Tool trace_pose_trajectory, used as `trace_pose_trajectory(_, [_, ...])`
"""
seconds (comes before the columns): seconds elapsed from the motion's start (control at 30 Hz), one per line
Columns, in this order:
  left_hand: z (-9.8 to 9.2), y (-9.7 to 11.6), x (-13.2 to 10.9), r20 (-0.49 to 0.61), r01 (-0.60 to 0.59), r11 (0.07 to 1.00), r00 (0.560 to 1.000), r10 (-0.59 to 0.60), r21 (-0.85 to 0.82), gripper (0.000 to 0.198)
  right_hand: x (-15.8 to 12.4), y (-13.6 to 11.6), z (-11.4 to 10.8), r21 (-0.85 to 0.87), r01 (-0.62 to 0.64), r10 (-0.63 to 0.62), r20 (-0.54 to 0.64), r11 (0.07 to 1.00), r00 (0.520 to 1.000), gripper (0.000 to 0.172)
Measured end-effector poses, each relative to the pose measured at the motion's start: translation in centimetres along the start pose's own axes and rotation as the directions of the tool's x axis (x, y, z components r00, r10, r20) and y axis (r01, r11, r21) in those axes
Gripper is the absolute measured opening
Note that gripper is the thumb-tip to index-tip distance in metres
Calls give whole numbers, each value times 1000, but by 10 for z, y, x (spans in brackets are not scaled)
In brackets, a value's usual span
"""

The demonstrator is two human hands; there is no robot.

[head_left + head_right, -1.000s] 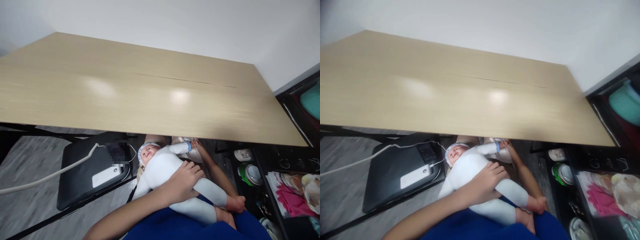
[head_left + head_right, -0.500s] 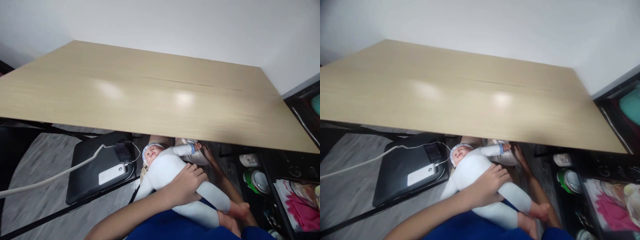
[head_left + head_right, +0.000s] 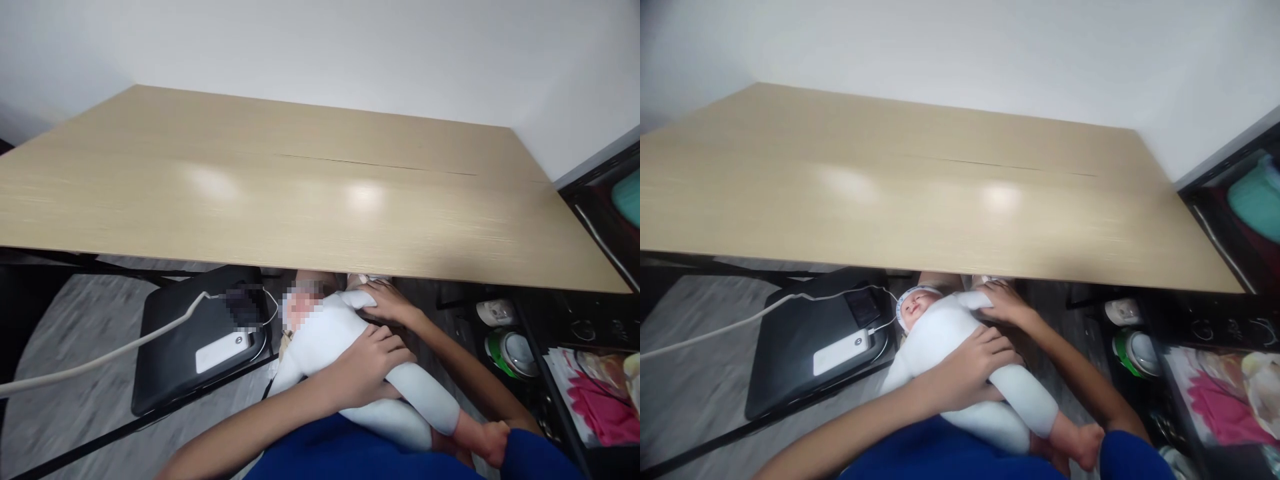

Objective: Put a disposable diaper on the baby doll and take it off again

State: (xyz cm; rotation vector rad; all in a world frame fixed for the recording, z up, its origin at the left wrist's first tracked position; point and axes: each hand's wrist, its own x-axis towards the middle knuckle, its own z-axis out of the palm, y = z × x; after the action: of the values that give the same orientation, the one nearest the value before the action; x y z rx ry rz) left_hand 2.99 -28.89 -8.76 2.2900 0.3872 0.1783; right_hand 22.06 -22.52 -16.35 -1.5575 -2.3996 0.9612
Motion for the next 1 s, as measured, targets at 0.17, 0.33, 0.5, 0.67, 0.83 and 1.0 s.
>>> trace_pose_trajectory(0.17, [20, -39, -102, -485, 109, 978, 855, -185, -181, 32, 7, -9, -5, 5, 21, -21, -32, 1000, 999, 37])
trace_pose_trajectory(0.33, [55, -90, -203, -457, 583, 644, 456, -764, -495, 52, -2, -25, -10, -85, 51, -59, -90, 995, 994, 25])
trace_pose_trajectory(0.5, [48, -74, -196, -265, 596, 636, 593, -760, -490, 63, -3, -38, -19, -133, 108, -129, -165, 985, 978, 20])
trace_pose_trajectory(0.67, [42, -46, -186, -370, 558, 717, 616, -696, -418, 44, -31, -44, -36, -129, 191, -221, -299, 973, 928, 24])
trace_pose_trajectory(0.83, [29, -30, -186, -388, 515, 780, 678, -624, -355, 16, -61, -51, -51, -139, 274, -307, -452, 952, 837, 29])
trace_pose_trajectory(1.0, [0, -25, -173, -499, 457, 875, 727, -472, -161, 17, -88, -58, -70, -139, 267, -293, -630, 954, 719, 31])
